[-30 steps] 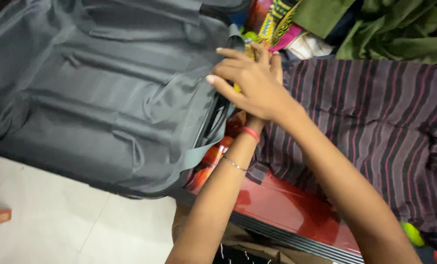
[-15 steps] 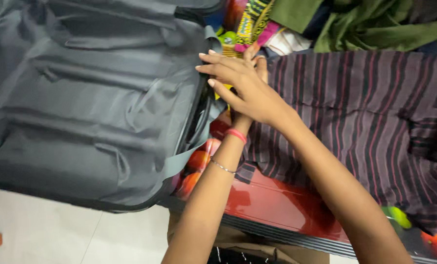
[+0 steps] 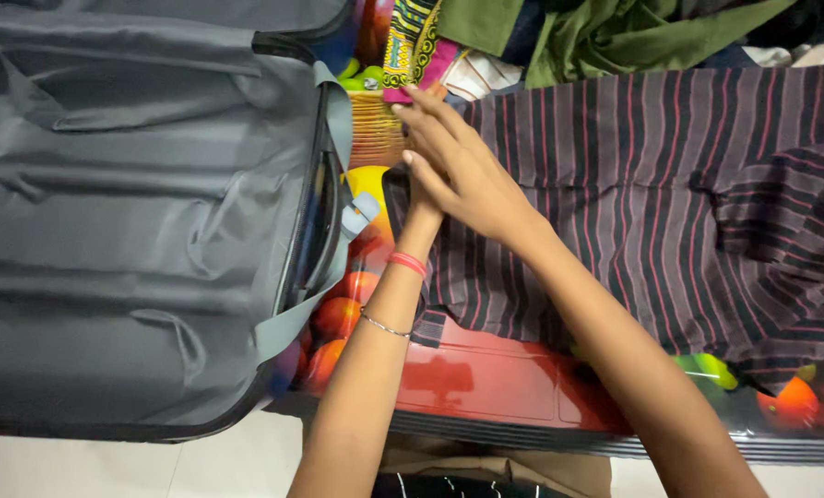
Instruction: The person folds a striped shirt and a pair of dark shorts by hand on a table and places them into an open suitcase.
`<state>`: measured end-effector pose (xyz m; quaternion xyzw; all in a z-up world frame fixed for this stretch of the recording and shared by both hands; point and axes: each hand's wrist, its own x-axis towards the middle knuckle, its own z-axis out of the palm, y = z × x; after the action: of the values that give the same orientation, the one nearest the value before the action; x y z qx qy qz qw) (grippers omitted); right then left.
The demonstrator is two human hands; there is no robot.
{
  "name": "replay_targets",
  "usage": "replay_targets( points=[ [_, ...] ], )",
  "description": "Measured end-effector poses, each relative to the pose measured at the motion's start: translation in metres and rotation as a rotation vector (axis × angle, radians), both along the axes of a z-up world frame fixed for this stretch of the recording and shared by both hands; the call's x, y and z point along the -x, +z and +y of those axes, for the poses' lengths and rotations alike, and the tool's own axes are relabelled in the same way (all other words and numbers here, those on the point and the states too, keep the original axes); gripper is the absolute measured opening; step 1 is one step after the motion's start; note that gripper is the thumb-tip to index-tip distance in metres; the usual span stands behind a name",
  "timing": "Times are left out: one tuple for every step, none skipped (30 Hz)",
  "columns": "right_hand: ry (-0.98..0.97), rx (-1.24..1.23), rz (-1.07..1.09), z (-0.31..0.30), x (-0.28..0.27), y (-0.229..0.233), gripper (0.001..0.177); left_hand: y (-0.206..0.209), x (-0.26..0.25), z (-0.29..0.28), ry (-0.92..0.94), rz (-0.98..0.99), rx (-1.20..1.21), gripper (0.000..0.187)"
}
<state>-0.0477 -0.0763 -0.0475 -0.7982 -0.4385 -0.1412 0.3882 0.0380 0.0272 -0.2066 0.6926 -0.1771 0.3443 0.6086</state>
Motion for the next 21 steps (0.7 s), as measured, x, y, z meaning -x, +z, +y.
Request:
replay_targets(
  points=[
    [-0.007,0.000,0.002,-0.004,0.001,-0.001,0.049,0.002,-0.001,0.001,0.013,-0.008,-0.019,0.056],
    [-0.028,-0.014,-0.004,-0.009,0.003,-0.002,0.050,0.006,-0.002,0.000,0.005,-0.006,-0.017,0.056],
    [-0.049,-0.027,-0.010,-0.014,0.004,-0.003,0.051,0.014,-0.003,0.000,0.196,0.082,-0.229,0.058],
    [-0.057,-0.025,-0.011,-0.019,0.005,-0.005,0.051,0.023,-0.001,-0.001,0.388,0.168,-0.440,0.061],
    [-0.088,-0.032,0.004,-0.024,0.006,-0.007,0.054,0.032,0.007,-0.002,0.380,0.166,-0.438,0.061],
    [-0.119,-0.041,0.018,-0.030,0.005,-0.009,0.056,0.041,0.020,-0.002,0.511,0.225,-0.553,0.069],
    [-0.126,-0.040,0.015,-0.038,0.003,-0.011,0.056,0.050,0.030,0.000,0.642,0.284,-0.667,0.078],
    [-0.153,-0.022,-0.005,-0.046,0.002,-0.014,0.057,0.061,0.034,0.001,0.636,0.280,-0.667,0.078],
    [-0.181,-0.004,-0.026,-0.055,0.000,-0.017,0.057,0.069,0.037,0.002,0.600,0.364,-0.647,0.086],
    [-0.187,-0.001,-0.025,-0.063,0.000,-0.021,0.057,0.074,0.040,0.003,0.561,0.449,-0.626,0.095],
    [-0.227,0.021,-0.014,-0.072,0.000,-0.025,0.056,0.076,0.042,0.004,0.554,0.449,-0.626,0.095],
    [-0.266,0.042,-0.003,-0.079,-0.001,-0.029,0.056,0.077,0.044,0.007,0.546,0.479,-0.668,0.088],
    [-0.272,0.045,-0.002,-0.087,-0.001,-0.033,0.056,0.076,0.045,0.010,0.537,0.508,-0.710,0.082],
    [-0.307,0.081,-0.003,-0.093,0.000,-0.036,0.056,0.076,0.043,0.014,0.533,0.506,-0.710,0.082],
    [-0.341,0.118,-0.003,-0.099,0.000,-0.039,0.056,0.074,0.042,0.017,0.541,0.469,-0.668,0.058],
    [-0.345,0.118,-0.001,-0.102,0.000,-0.043,0.056,0.073,0.041,0.021,0.549,0.434,-0.628,0.035],
    [-0.348,0.126,-0.023,-0.104,0.000,-0.046,0.056,0.074,0.039,0.028,0.545,0.435,-0.629,0.035],
    [-0.349,0.133,-0.044,-0.106,0.001,-0.049,0.056,0.075,0.039,0.036,0.556,0.449,-0.620,0.028],
    [-0.351,0.132,-0.040,-0.106,0.001,-0.051,0.056,0.077,0.039,0.043,0.567,0.463,-0.611,0.021],
    [-0.357,0.155,-0.085,-0.103,0.001,-0.054,0.056,0.079,0.040,0.050,0.567,0.466,-0.614,0.021],
    [-0.362,0.178,-0.130,-0.101,0.001,-0.055,0.056,0.080,0.041,0.057,0.574,0.529,-0.609,0.019]
  ],
)
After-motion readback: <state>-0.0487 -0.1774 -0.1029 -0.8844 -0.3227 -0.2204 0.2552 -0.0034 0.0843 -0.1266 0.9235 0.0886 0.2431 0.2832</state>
